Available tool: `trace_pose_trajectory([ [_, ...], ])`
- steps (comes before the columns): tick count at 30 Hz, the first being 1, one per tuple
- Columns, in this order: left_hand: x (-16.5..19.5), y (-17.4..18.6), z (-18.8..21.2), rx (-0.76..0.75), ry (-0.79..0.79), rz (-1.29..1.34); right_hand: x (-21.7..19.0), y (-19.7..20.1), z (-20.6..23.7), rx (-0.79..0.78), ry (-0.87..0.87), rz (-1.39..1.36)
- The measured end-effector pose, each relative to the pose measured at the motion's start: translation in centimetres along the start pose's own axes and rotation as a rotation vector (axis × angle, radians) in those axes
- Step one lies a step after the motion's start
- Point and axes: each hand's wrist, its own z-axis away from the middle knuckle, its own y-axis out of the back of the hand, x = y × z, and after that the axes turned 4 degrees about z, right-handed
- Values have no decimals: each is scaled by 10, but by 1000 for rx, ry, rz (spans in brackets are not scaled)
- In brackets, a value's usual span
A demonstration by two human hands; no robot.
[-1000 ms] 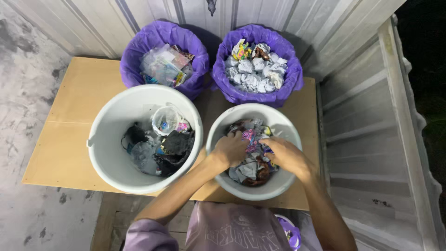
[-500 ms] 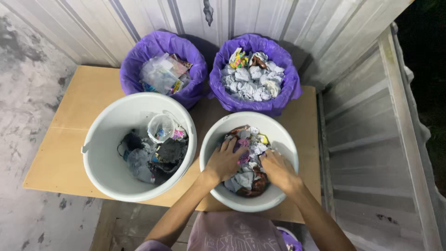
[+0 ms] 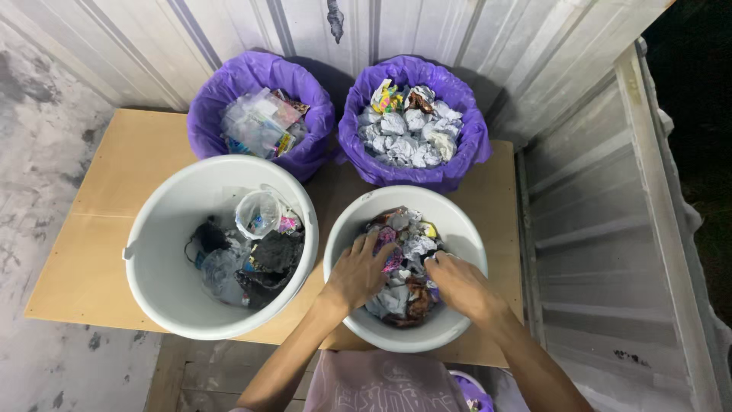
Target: The person picks pieces of trash, including crumpled paper and plastic wrappers, out of white plastic buckets and places them into purple trash bags, at times crumpling paper in their hands before adding it to a bag.
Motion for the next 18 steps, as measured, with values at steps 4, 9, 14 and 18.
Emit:
trace_pose_trajectory([
  [4, 2, 14, 14, 121, -97, 43, -4, 35, 13, -4, -45, -165],
  [9, 12, 32, 25, 125, -215, 428, -10, 65, 22, 162, -6, -400],
  [14, 29, 38, 25, 188, -371, 775, -18, 56, 20, 322, -80, -746],
  [18, 40, 24, 18, 329, -290, 905, -35, 27, 18, 407, -138, -1292],
])
